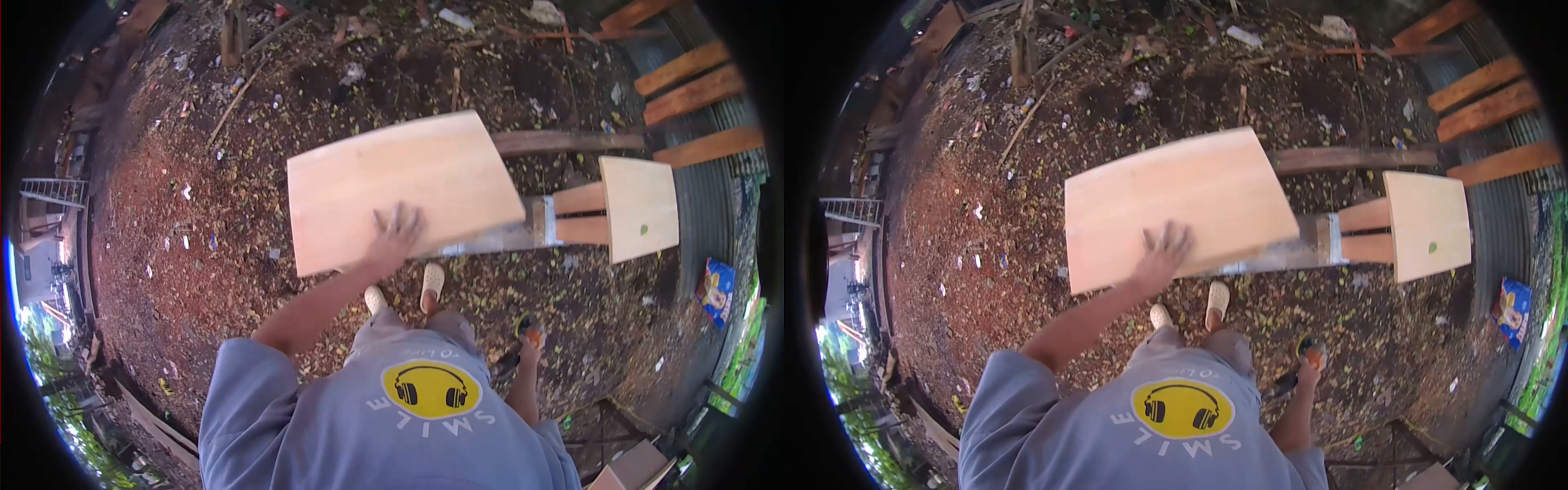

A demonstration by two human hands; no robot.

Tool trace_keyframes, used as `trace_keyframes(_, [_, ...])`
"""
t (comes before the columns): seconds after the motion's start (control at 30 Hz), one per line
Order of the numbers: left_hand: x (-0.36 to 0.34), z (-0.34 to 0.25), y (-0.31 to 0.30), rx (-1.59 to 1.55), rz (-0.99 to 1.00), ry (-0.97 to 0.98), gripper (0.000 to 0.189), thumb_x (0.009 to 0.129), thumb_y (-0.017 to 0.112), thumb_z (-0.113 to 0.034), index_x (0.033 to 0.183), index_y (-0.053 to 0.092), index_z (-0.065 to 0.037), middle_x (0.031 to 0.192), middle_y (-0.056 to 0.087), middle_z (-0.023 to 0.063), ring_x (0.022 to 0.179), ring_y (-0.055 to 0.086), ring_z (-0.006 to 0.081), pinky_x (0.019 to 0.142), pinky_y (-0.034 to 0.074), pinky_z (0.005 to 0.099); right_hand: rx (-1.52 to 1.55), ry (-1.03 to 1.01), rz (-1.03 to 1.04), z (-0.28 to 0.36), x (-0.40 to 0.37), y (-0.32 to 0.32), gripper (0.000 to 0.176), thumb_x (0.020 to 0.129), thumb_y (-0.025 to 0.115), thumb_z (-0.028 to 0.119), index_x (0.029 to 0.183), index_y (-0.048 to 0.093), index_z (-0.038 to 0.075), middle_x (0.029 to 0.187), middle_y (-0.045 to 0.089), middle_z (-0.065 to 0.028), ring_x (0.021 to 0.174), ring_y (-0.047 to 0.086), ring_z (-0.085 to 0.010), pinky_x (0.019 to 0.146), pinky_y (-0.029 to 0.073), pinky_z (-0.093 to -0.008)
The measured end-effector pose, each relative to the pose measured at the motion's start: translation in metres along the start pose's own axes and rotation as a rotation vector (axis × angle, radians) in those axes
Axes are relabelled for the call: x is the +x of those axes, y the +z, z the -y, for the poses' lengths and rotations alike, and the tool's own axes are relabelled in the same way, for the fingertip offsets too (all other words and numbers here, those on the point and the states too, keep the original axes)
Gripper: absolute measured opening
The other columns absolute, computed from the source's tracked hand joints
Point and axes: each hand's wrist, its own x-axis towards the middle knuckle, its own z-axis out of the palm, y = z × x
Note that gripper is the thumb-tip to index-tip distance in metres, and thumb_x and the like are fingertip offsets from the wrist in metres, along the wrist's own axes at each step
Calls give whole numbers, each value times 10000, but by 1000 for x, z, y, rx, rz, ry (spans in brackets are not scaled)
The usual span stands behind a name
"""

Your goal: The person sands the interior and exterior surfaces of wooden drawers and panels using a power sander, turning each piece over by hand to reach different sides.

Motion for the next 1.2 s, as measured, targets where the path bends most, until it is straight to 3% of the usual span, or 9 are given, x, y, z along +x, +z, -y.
trace_keyframes(0.2, [79,47,-36,-163,68,-164,862,805,551,-25,1553,148,-163,1629,86,53,1451,188,425,996,292,785,-50,-33,-37,-33,9,3,744,705,786,227,1316,463,-51,1162,564,-164,933,622,-282,758,516,-421])
trace_keyframes(0.5, [101,114,-43,-659,-225,-426,733,713,486,17,1431,461,-128,1335,571,174,1250,544,312,1047,437,360,-49,-26,-22,-69,-6,-18,531,680,778,179,1120,581,-46,962,624,-110,816,632,-224,690,511,-382])
trace_keyframes(0.6, [84,118,-56,-846,-42,-574,733,726,518,-18,1447,440,-123,1354,555,184,1221,563,312,1028,444,356,-35,-2,-26,-61,-24,-20,511,680,775,169,1104,587,-45,951,628,-102,804,631,-212,684,506,-368])
trace_keyframes(0.63, [77,125,-38,-951,-60,-574,736,716,553,-45,1442,451,-119,1243,606,256,1136,615,336,968,474,372,-20,11,-19,-56,-31,-20,514,680,774,167,1108,586,-44,957,628,-103,806,630,-209,684,505,-365])
trace_keyframes(0.73, [60,147,79,-805,-368,-436,734,710,559,-39,1434,461,-109,1127,654,269,1037,658,343,906,504,361,-78,-17,-171,-74,0,-18,502,691,767,154,1118,586,-37,935,630,-91,801,630,-206,692,505,-347])
trace_keyframes(0.8, [26,129,53,-967,-91,-659,751,706,555,-20,1444,445,-100,1117,667,247,1015,672,312,898,505,345,-5,-113,-158,-58,-9,-15,505,695,765,154,1129,584,-32,921,632,-83,798,629,-205,701,506,-344])
trace_keyframes(1.0, [-30,88,105,-1261,-279,-763,783,702,514,44,1466,418,-102,1094,685,216,976,677,243,885,494,316,-74,-526,-122,15,-42,-4,506,719,745,153,1169,579,-8,948,644,-83,795,629,-181,708,513,-333])
trace_keyframes(1.1, [-33,75,119,-1341,-373,-778,763,705,506,58,1451,436,-90,1080,683,236,978,681,312,903,506,354,-135,-652,5,83,-81,38,485,733,713,150,1174,585,-4,997,661,-108,860,646,-209,778,514,-348])
trace_keyframes(1.2, [-21,82,120,-1044,-220,-838,681,723,532,20,1399,483,-50,1079,672,258,998,662,380,918,513,419,-296,-990,6,130,-93,101,566,730,722,216,1235,562,14,1106,658,-173,1018,646,-303,877,499,-388])
